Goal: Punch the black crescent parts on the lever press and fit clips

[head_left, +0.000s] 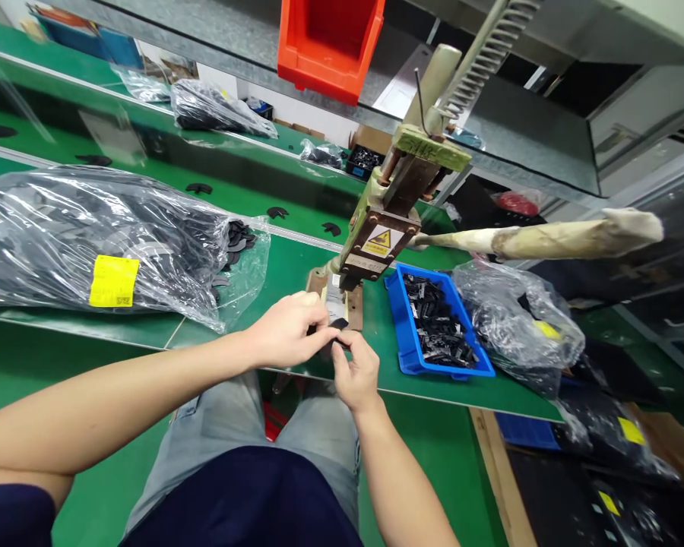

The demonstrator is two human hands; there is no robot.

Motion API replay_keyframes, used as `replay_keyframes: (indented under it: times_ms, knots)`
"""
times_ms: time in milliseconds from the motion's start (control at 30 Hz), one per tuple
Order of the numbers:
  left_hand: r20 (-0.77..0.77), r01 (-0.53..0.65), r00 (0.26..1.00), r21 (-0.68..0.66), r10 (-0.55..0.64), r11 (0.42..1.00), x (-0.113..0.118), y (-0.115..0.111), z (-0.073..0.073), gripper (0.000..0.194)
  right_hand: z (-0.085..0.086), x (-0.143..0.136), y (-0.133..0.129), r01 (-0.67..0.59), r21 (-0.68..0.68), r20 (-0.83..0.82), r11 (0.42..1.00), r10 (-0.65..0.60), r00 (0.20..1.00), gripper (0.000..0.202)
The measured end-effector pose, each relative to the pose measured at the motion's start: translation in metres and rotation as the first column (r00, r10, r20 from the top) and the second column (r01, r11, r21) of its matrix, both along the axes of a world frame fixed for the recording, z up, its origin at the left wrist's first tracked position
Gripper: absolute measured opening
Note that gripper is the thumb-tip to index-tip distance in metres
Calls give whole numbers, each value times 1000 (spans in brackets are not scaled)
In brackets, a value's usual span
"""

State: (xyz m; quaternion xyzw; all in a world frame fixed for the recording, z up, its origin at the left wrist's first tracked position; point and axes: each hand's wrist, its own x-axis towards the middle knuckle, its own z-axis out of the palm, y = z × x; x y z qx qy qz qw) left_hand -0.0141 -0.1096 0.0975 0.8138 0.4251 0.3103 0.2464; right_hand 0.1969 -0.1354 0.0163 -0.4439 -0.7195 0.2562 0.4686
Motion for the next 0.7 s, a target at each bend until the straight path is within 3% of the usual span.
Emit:
replay_keyframes:
  times_ms: [133,233,267,367,433,567,700]
  knots:
    - [60,-43,997,-153,53,987,1,6,-9,34,4,1,-1,-16,19,-2,1000,16,1000,11]
    - [267,22,961,-351,78,936,0,8,-15,32,10,6,-3,-21,13,-23,1000,22,1000,15]
    - [343,111,938,-443,54,890,1,8,-16,36,13,8,-5,-31,3,-28,1000,31,999,15]
    - [495,392,868,-627,-44,673,6,5,-22,43,23,15,-12,-90,-77,-30,993,87,996,14]
    - [530,447,846,-644,-58,621,11,2,-29,44,29,20,-16,-111,-155,-36,982,106,994,16]
    - [498,368,867,-622,-13,691,9,5,-55,45,35,32,-18,-56,-247,-11,967,55,998,19]
    - [276,38,954,-506,121,862,-15,13,-90,45,44,60,10,43,-262,122,964,-11,992,18]
